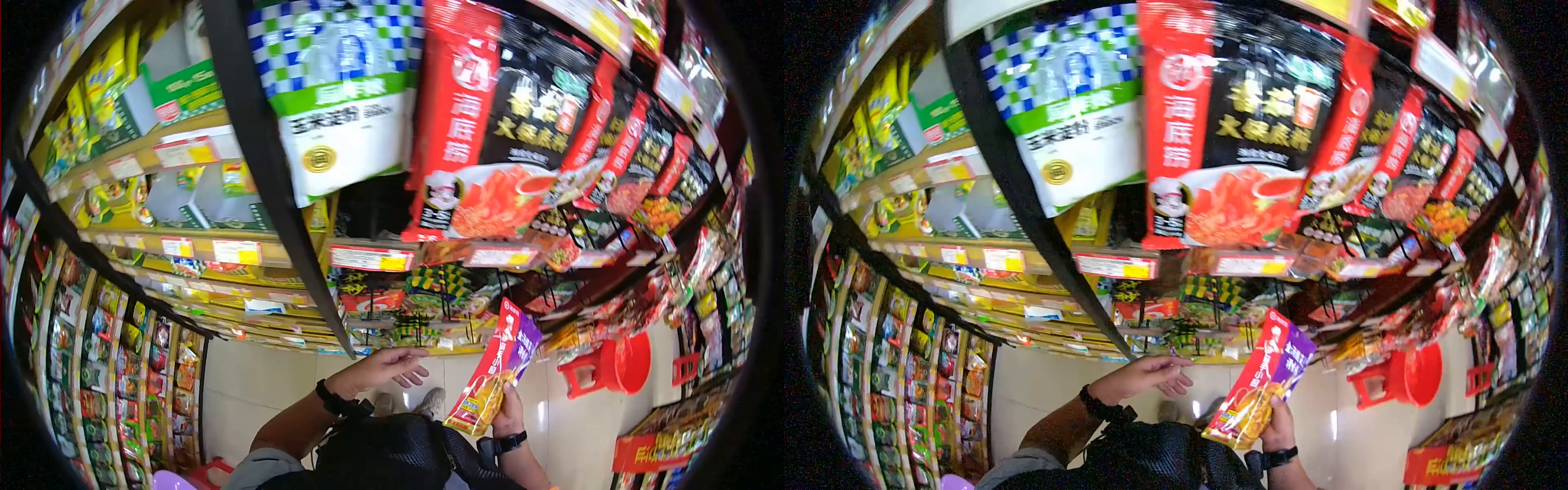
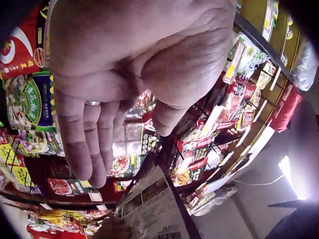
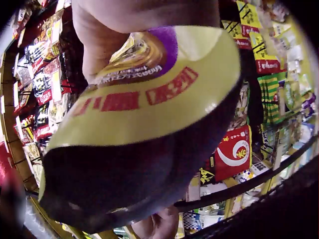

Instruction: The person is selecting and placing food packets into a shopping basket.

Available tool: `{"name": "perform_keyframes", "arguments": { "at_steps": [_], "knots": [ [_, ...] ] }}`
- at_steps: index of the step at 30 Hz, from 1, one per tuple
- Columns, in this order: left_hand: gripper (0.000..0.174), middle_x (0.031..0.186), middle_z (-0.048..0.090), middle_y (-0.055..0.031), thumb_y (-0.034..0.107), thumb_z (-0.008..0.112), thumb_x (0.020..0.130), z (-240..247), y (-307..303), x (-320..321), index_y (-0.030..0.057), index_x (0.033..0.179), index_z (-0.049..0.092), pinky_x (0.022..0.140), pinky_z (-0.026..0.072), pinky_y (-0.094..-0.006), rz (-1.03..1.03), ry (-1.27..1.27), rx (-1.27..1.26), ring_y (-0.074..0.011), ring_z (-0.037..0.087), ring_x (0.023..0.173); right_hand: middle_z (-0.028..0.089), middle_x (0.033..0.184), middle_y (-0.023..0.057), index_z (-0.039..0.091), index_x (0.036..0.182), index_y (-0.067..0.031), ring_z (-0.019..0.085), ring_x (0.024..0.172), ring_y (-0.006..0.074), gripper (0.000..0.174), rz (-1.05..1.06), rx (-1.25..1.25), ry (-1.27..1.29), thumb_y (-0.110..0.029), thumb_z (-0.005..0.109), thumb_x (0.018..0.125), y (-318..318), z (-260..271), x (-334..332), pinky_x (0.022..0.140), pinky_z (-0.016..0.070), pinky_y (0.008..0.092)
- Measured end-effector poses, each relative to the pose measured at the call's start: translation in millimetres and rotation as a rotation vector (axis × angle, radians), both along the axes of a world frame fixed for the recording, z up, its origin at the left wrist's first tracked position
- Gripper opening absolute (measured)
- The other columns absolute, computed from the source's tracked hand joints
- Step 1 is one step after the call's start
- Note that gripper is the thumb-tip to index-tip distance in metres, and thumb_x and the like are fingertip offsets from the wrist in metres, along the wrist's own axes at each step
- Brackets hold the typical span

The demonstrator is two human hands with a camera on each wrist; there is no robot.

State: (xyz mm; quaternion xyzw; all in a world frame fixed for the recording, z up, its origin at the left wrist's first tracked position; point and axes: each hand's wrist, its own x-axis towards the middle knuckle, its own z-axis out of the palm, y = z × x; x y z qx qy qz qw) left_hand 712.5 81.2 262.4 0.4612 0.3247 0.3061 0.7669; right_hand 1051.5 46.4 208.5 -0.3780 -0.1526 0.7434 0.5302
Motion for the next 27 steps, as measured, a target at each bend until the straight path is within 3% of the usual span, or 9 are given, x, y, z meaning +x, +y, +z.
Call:
{"name": "perform_keyframes", "arguments": {
  "at_steps": [8, 9, 10, 12, 14, 18, 19, 23, 27],
  "knots": [
    [0.044, 0.11, 0.063, -0.0111, 0.03, 0.048, 0.098, -28.5, -24.7, -16.9, 0.0038, 0.133, 0.044, 0.079, 0.0506, -0.0283, 0.136, -0.072, -0.069, -0.016, 0.062, 0.093, 0.057, 0.12, 0.0112, 0.045, 0.126, -0.0041, 0.056, 0.11, 0.0283, 0.042, 0.102, -0.04, -0.179, -0.029, 0.054, 0.093, 25.7, 25.9, -23.0, 0.097, 0.0448, 0.0442],
    [0.043, 0.111, 0.062, -0.0111, 0.028, 0.048, 0.098, -31.0, -26.4, -17.2, 0.0031, 0.132, 0.045, 0.082, 0.0491, -0.0283, 0.13, -0.115, -0.059, -0.0157, 0.061, 0.096, 0.057, 0.119, 0.0113, 0.045, 0.126, -0.0029, 0.057, 0.108, 0.0256, 0.042, 0.126, -0.026, -0.183, -0.025, 0.055, 0.093, 26.6, 20.5, -20.3, 0.095, 0.0461, 0.0409],
    [0.041, 0.118, 0.058, -0.0141, 0.021, 0.045, 0.099, -43.8, -27.0, -17.8, 0.0029, 0.135, 0.039, 0.09, 0.0484, -0.0344, 0.101, -0.126, -0.09, -0.0193, 0.058, 0.105, 0.057, 0.118, 0.0114, 0.044, 0.126, -0.0016, 0.058, 0.106, 0.0228, 0.041, 0.141, -0.016, -0.191, -0.021, 0.056, 0.092, 32.5, 30.8, -30.9, 0.093, 0.0473, 0.0377],
    [0.043, 0.125, 0.054, -0.0098, 0.019, 0.05, 0.097, -52.0, -27.0, -16.7, 0.0018, 0.135, 0.039, 0.096, 0.0437, -0.0335, 0.142, -0.063, 0.007, -0.0172, 0.054, 0.112, 0.056, 0.119, 0.0114, 0.046, 0.125, -0.0018, 0.057, 0.106, 0.0208, 0.043, 0.17, 0.002, -0.347, -0.02, 0.061, 0.09, 38.8, 39.1, -44.6, 0.093, 0.0468, 0.0354],
    [0.047, 0.13, 0.05, -0.0062, 0.017, 0.055, 0.093, -31.1, -23.3, -9.5, 0.0002, 0.134, 0.04, 0.101, 0.038, -0.0326, 0.164, -0.347, -0.019, -0.0155, 0.049, 0.117, 0.057, 0.119, 0.0101, 0.047, 0.123, -0.0015, 0.058, 0.104, 0.0186, 0.042, 0.249, 0.089, -0.363, -0.018, 0.064, 0.088, 44.8, 43.4, -62.2, 0.091, 0.0474, 0.0331],
    [0.049, 0.125, 0.054, -0.0062, 0.014, 0.064, 0.087, -5.0, -13.2, -1.4, 0.0004, 0.13, 0.044, 0.098, 0.0407, -0.0313, 0.27, -0.344, -0.094, -0.0143, 0.051, 0.113, 0.062, 0.108, 0.0061, 0.053, 0.115, -0.0023, 0.06, 0.097, 0.0151, 0.033, 0.376, 0.17, -0.419, -0.014, 0.065, 0.087, 53.9, 41.3, -96.0, 0.087, 0.0486, 0.0302],
    [0.044, 0.119, 0.058, -0.005, 0.012, 0.066, 0.086, -10.4, -7.8, 2.0, 0.0006, 0.125, 0.05, 0.095, 0.0427, -0.0309, 0.309, -0.337, -0.058, -0.014, 0.055, 0.108, 0.063, 0.107, 0.0048, 0.056, 0.114, -0.0029, 0.06, 0.098, 0.0139, 0.031, 0.397, 0.172, -0.409, -0.014, 0.066, 0.087, 54.3, 41.6, -101.1, 0.088, 0.0482, 0.0298],
    [0.032, 0.104, 0.065, -0.0022, 0.011, 0.067, 0.085, -16.5, -5.2, 10.5, 0.0014, 0.114, 0.06, 0.088, 0.0463, -0.0293, 0.409, -0.168, -0.051, -0.0125, 0.06, 0.096, 0.063, 0.109, 0.0039, 0.054, 0.119, -0.0055, 0.058, 0.103, 0.0149, 0.036, 0.485, 0.184, -0.334, -0.011, 0.065, 0.086, 53.6, 36.6, -94.9, 0.09, 0.046, 0.0308],
    [0.031, 0.104, 0.065, -0.0022, 0.009, 0.066, 0.085, -41.3, -9.3, 25.0, 0.0015, 0.114, 0.06, 0.09, 0.0448, -0.0287, 0.35, -0.105, -0.053, -0.0125, 0.059, 0.098, 0.063, 0.113, 0.0049, 0.057, 0.118, -0.0029, 0.058, 0.103, 0.0145, 0.037, 0.499, 0.181, -0.353, -0.016, 0.067, 0.085, 39.6, 22.3, -72.7, 0.093, 0.0443, 0.0311]
  ]
}}
